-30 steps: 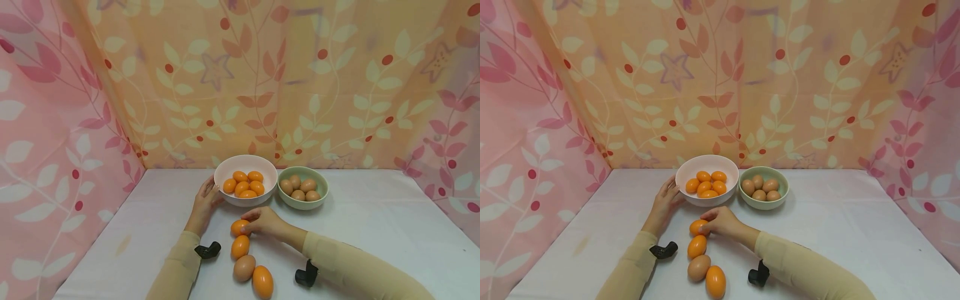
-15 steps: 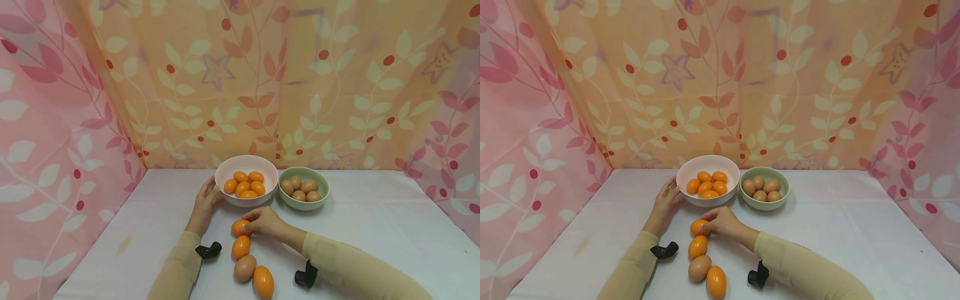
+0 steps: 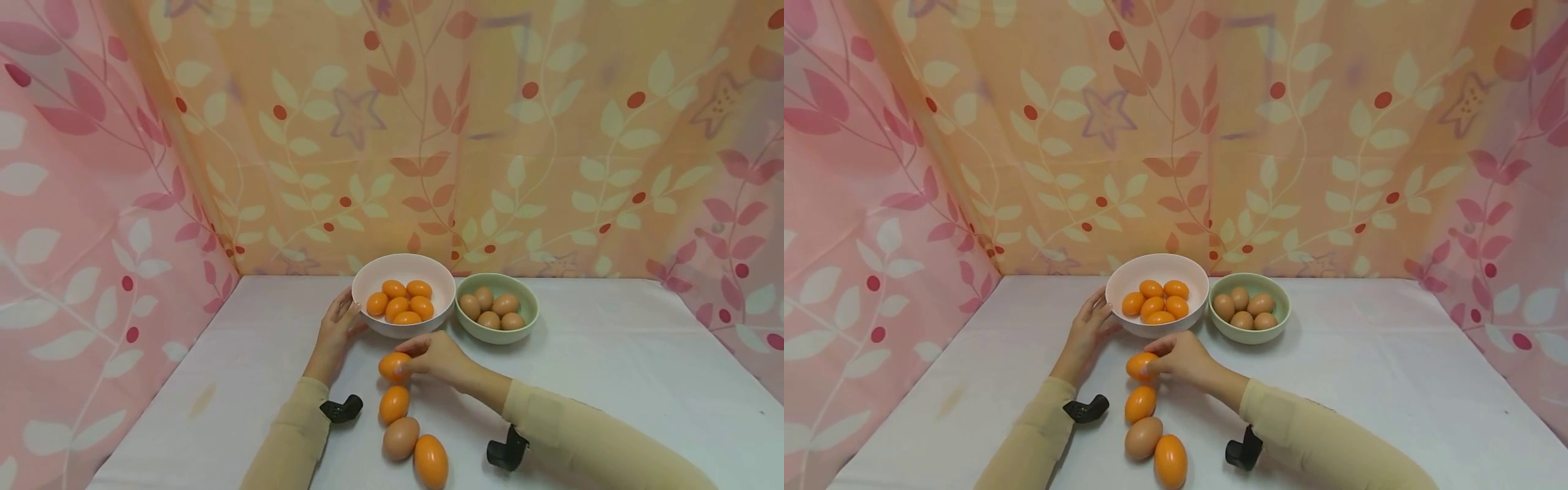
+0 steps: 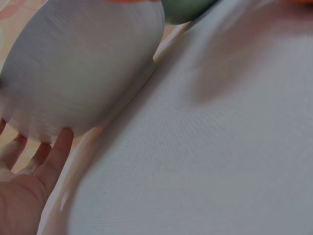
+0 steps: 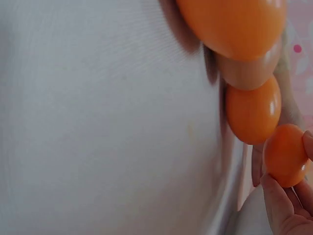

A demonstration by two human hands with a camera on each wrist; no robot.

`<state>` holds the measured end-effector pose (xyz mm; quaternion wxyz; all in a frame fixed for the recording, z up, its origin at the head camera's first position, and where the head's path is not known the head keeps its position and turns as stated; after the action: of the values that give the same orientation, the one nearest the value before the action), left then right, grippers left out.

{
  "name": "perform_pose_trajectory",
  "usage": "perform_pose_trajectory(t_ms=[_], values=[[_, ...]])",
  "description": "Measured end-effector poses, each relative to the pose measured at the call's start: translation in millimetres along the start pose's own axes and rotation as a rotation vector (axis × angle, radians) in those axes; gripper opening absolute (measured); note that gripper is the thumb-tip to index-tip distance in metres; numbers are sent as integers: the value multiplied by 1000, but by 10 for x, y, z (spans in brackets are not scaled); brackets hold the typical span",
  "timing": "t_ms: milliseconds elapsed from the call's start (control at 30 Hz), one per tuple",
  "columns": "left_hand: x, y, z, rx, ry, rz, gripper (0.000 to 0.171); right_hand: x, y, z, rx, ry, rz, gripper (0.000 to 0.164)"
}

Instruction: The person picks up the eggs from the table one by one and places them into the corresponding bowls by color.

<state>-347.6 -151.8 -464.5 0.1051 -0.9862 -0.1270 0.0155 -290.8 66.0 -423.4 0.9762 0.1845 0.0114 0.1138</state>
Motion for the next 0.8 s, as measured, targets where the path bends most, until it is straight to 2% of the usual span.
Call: perform_pose_trajectory(t_ms=[167, 333, 800], values=[[-4, -35, 5, 2, 12, -1, 54, 45, 84, 93, -12, 9, 15, 37], [-14, -49, 8, -3, 20, 5, 54, 44, 151, 180, -20, -13, -10, 36], [4, 19, 37, -4, -20, 17, 56, 118, 241, 312, -56, -30, -49, 35]])
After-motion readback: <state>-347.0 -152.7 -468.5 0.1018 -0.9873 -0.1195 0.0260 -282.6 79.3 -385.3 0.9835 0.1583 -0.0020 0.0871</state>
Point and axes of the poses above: each hand's wrist, its own x-axis away from the middle knuckle, its own y-axis out of the back of the hand, z = x × y, the point moved 2 cm from there along -x, towards the middle knuckle, and after that the axes turned 13 degrees about -z, right-handed, at the moved point
